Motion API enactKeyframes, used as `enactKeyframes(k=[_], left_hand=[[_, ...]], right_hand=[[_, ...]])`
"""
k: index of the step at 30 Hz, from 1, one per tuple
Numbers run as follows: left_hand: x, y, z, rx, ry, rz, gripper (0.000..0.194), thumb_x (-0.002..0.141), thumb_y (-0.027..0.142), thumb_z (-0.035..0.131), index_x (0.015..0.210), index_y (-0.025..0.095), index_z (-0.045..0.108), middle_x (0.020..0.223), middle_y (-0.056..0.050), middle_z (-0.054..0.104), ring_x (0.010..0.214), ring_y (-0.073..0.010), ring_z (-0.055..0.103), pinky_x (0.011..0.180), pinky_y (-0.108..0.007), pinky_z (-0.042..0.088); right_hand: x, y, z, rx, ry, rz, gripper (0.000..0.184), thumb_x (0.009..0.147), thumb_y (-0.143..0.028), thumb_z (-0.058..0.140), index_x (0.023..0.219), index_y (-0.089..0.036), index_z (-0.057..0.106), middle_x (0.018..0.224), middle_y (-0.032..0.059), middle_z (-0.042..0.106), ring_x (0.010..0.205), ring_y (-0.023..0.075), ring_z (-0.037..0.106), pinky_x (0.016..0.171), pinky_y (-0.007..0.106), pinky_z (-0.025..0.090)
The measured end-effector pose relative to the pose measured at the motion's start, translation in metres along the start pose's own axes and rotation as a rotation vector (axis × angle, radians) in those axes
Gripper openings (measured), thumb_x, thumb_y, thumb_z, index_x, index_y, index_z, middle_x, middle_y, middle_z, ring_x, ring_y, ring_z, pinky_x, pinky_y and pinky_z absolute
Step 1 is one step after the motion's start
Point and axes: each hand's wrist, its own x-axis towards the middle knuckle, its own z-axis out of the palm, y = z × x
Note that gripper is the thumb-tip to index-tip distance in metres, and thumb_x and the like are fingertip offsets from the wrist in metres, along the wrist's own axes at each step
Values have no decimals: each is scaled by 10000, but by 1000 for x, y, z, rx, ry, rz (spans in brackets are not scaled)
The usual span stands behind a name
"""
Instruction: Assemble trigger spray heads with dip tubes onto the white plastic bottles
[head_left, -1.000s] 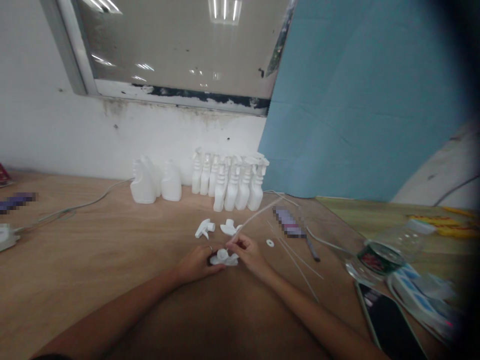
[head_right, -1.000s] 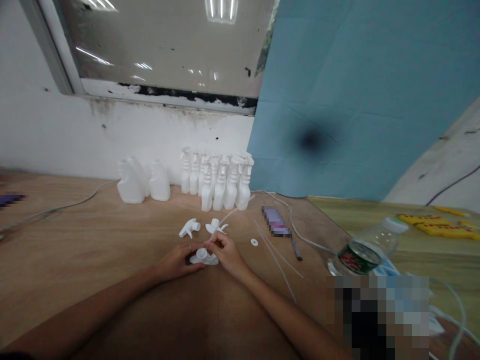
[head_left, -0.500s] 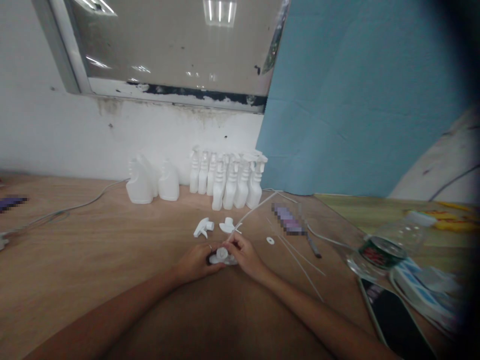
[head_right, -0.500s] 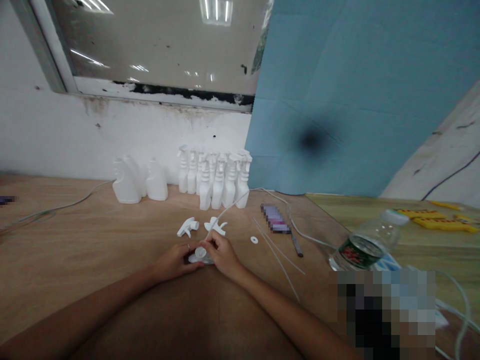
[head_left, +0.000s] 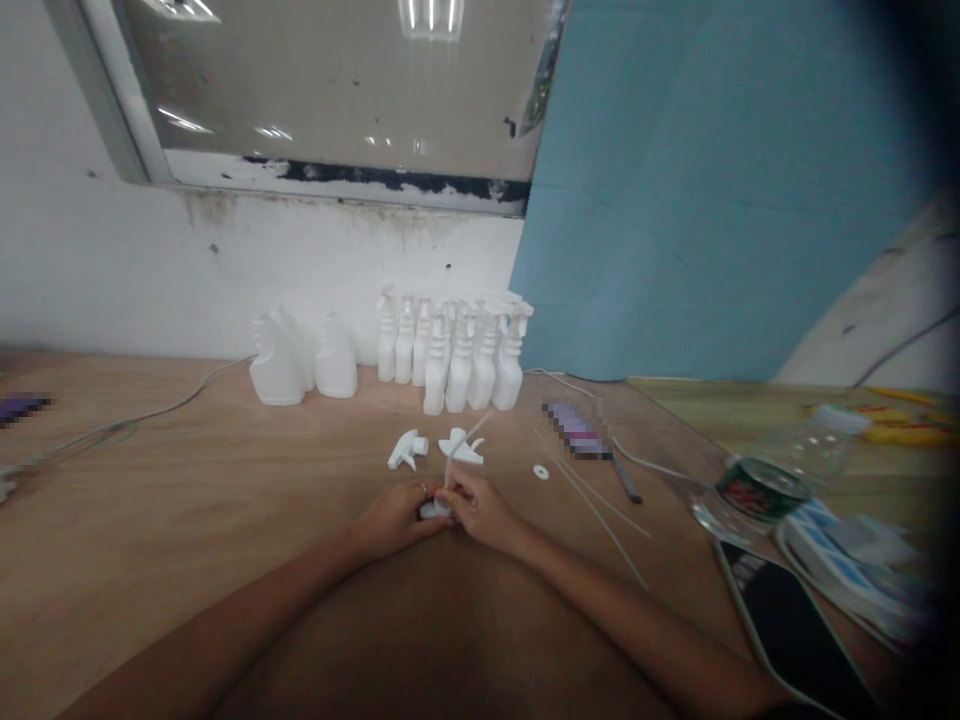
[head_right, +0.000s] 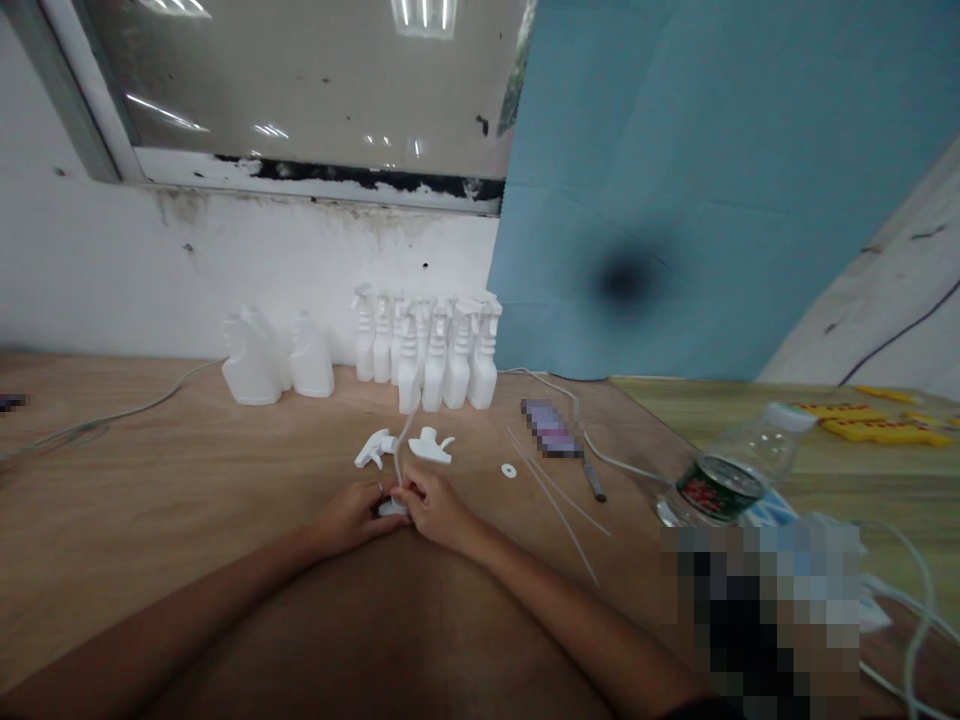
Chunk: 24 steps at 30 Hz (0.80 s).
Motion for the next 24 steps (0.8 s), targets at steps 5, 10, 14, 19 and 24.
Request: enactKeyframes(k=[5, 10, 14, 19, 24], left_hand=[[-1, 4, -2, -16, -6, -2, 339, 859, 401, 619, 1144, 218, 617, 1048, -44, 685, 885, -193, 622, 800, -285, 453], [-2, 5, 0, -125, 109, -113, 344, 854, 474, 606, 1045, 188, 624, 859, -20, 679, 735, -167, 596, 667, -260, 442], [-4, 11, 6, -270, 218, -149, 347, 847, 501, 605, 998, 188, 595, 864, -16, 663, 768, -171, 604, 693, -263, 470], [8, 2, -26, 58, 156, -6, 448, 828, 481, 630, 1183, 217, 559, 1082, -63, 651, 955, -218, 607, 856, -330, 480], [51, -51, -108, 485, 586, -161, 536, 822, 374, 636, 1295, 184, 467, 1335, -134, 486, 1275, -291, 427, 1068, -443, 353]], right_hand=[[-4, -3, -6, -39, 7, -10, 187, 858, -315, 599, 719, -202, 546, 692, -26, 522, 673, 143, 486, 643, 263, 380], [-15, 4, -20, 114, 10, 62, 443, 666, -335, 806, 1035, -224, 589, 905, -8, 602, 782, 166, 554, 678, 264, 437], [-20, 15, -23, 280, -3, 194, 345, 626, -381, 825, 853, -194, 646, 789, -5, 658, 740, 188, 596, 680, 297, 466], [-20, 10, -38, 541, 165, 235, 373, 641, -315, 829, 954, -212, 655, 956, 24, 709, 898, 211, 648, 822, 328, 484], [-14, -2, -82, 690, 373, 140, 278, 717, -297, 776, 925, -232, 604, 946, 21, 711, 866, 212, 675, 774, 342, 527]])
